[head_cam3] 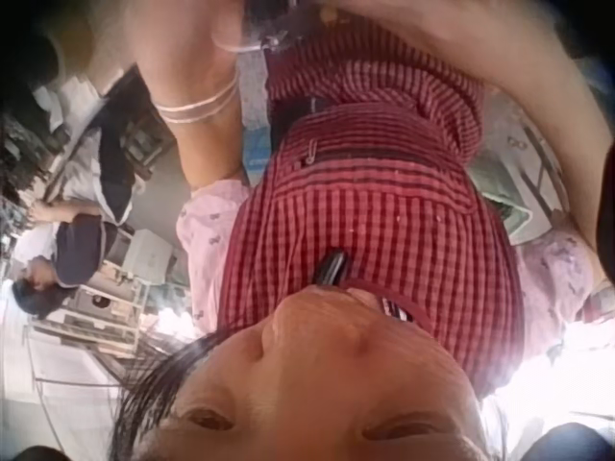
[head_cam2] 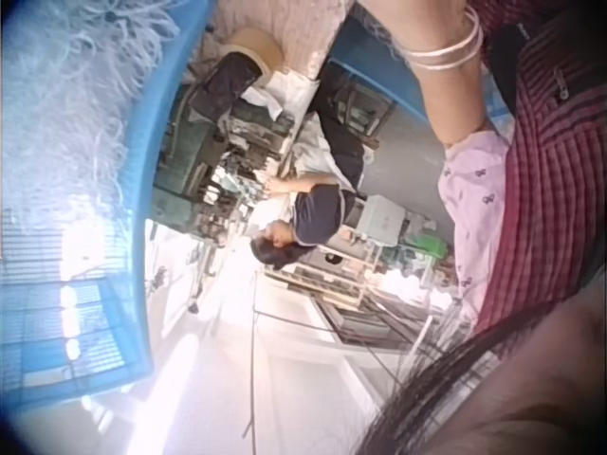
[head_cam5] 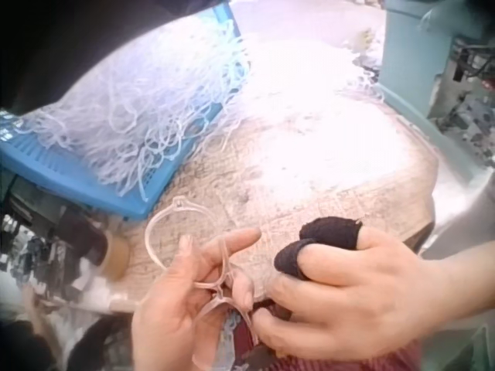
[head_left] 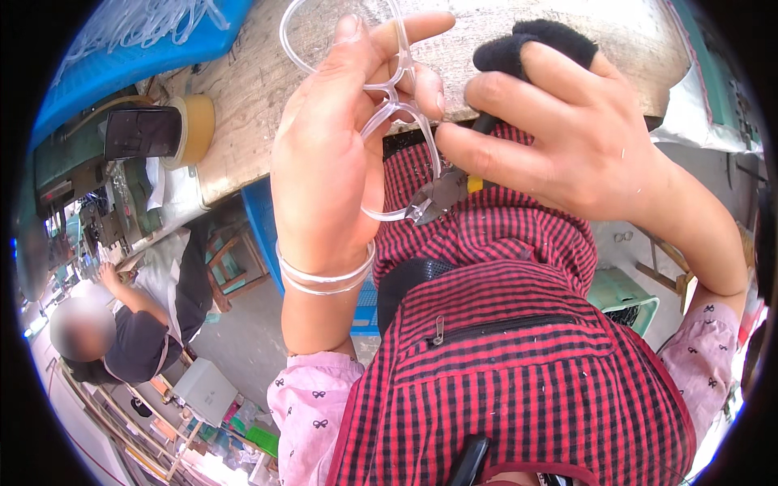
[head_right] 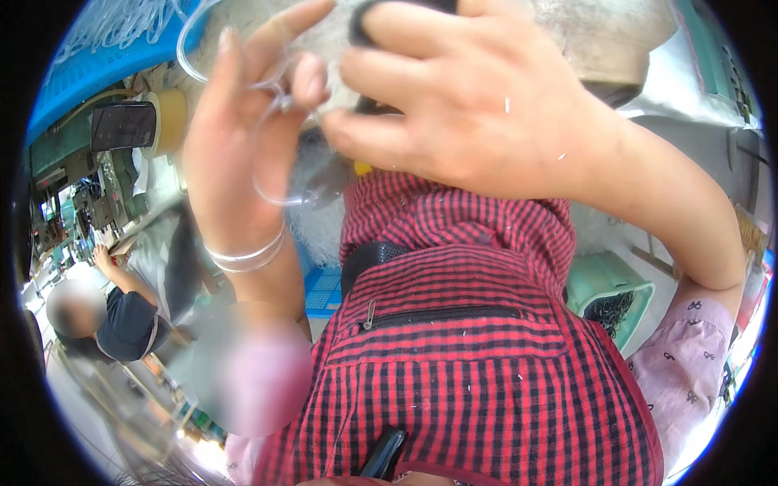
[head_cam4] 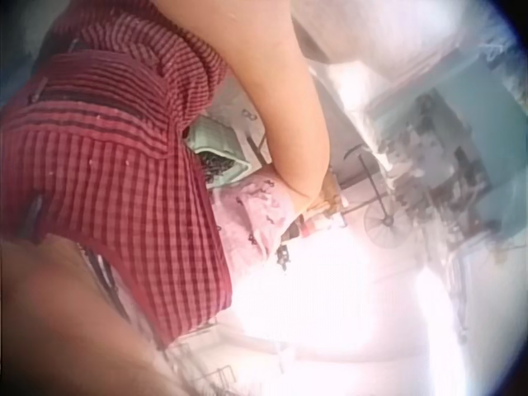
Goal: The person repeatedly picks up clear plastic cord loops from a blue basket and trims them with pliers. The person holds each loop, snips a section, and places the trimmed piece back into the basket. This cycle continues throughout the clip.
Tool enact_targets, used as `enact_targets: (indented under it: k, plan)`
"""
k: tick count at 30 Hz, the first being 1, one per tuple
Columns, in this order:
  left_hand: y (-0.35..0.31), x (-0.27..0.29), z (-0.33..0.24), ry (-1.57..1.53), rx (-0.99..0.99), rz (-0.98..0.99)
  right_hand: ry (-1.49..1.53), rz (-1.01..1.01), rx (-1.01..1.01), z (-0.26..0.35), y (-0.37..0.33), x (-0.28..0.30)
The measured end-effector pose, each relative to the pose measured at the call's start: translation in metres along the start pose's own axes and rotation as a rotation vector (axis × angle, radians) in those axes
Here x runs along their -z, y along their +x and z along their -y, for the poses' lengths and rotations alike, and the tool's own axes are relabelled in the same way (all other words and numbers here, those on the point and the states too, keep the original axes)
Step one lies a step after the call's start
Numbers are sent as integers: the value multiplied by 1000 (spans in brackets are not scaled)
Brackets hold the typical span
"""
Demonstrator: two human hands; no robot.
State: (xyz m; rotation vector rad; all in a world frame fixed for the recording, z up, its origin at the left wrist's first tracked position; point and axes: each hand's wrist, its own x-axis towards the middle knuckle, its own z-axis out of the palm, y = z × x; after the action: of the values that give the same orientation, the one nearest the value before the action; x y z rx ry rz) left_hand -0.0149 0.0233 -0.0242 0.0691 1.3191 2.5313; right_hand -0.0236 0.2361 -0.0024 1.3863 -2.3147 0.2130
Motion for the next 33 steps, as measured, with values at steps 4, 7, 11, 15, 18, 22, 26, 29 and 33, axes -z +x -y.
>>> enact_targets:
  k: [4, 7, 11, 15, 18, 22, 26, 29, 33]
  plan:
    - [-1, 0, 1, 33, -29, -44, -53, 197, 24, 2, 5, 12]
    - [1, 0, 2, 50, -97, -106, 149, 99, -129, 11, -10, 0]
    - [5, -1, 7, 162, -333, -314, 688, -23, -548, 36, -31, -25]
    - [2, -4, -6, 431, -538, -411, 765, -106, -742, 49, -28, -26]
    - [-2, -16, -7, 572, -591, -519, 622, -68, -723, 58, -19, -19]
    - [-5, -21, -4, 519, -663, -510, 401, -83, -747, 69, -13, -24]
    - [-9, -22, 5, 548, -701, -570, 370, -59, -766, 79, -10, -36]
    - [-29, -11, 3, 701, -556, -690, 810, 13, -689, 70, -21, -41]
    - [-78, 58, -76, 1529, 24, 156, 1260, -59, -1048, 43, -68, -27]
